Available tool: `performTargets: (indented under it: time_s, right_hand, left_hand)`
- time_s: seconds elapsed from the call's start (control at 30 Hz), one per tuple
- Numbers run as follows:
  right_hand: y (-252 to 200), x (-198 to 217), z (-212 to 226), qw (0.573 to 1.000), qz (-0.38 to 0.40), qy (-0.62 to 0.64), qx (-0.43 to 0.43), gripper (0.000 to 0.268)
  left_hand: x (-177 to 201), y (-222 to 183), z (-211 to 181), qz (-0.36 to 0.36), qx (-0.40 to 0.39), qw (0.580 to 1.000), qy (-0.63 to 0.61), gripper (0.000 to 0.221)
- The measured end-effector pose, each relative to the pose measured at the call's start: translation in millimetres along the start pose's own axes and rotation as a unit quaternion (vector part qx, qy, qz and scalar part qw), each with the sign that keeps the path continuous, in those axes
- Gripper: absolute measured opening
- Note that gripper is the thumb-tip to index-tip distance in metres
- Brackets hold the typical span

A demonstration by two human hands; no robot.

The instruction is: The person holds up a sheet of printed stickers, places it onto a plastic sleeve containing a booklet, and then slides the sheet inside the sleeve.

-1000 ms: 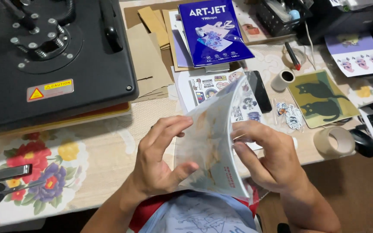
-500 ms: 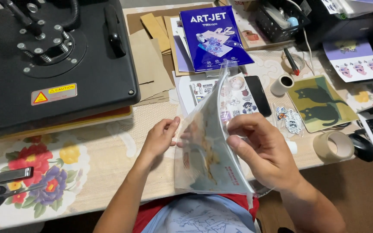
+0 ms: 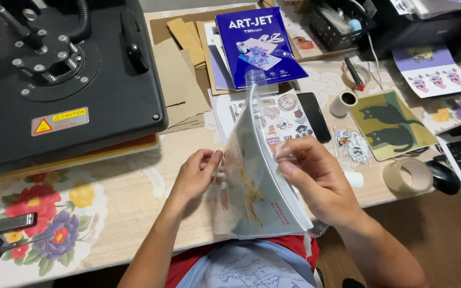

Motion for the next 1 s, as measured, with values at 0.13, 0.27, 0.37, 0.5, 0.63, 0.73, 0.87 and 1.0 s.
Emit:
performTargets:
  time_s: [0.13, 0.27, 0.37, 0.5, 0.63, 0.73, 0.87, 1.0]
  right_hand:
    - [-2, -2, 19, 0.997, -0.011, -0.078, -0.023, 0.021]
    - [-12, 14, 33, 0.979, -0.037, -0.187, -0.066, 0.023]
    - [-24, 23, 44, 0.981, -0.042, -0.169, -0.089, 0.037]
    - [-63, 74, 19, 0.96, -0.118, -0.18, -0.177, 0.039]
    - [-103, 123, -12, 0.96, -0.174, -0.09, -0.202, 0.051]
    - [-131, 154, -40, 0.954, -0.2, -0.032, -0.222, 0.054]
    - [-155, 173, -87, 0.935, -0.185, 0.115, -0.279, 0.071]
    - [-177, 188, -124, 0.92, -0.199, 0.158, -0.298, 0.066]
  left_hand:
    - [0, -3, 1, 0.0, 0.012, 0.998, -0.056, 0.055]
    - [-4, -4, 1, 0.006, 0.009, 0.998, -0.069, 0.052]
    - [-7, -4, 6, -0.002, 0.027, 0.999, -0.038, 0.062]
    - [-16, 7, 14, -0.04, -0.006, 0.997, 0.063, 0.07]
    - [-14, -16, 2, -0.03, 0.026, 0.999, -0.002, 0.072]
    - [-22, -8, 16, -0.031, 0.001, 0.998, 0.056, 0.08]
    - [-26, -18, 22, -0.049, 0.011, 0.992, 0.114, 0.089]
    - [-22, -11, 26, -0.068, 0.026, 0.992, 0.106, 0.096]
Point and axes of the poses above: each hand's wrist, its own y-axis towards the middle knuckle, its own x-axis out of the back of the hand, z = x × y, the point moved 8 cm from there along y, towards the middle knuckle, and after that the axes turned 12 degrees about y, right-handed, at the moved point
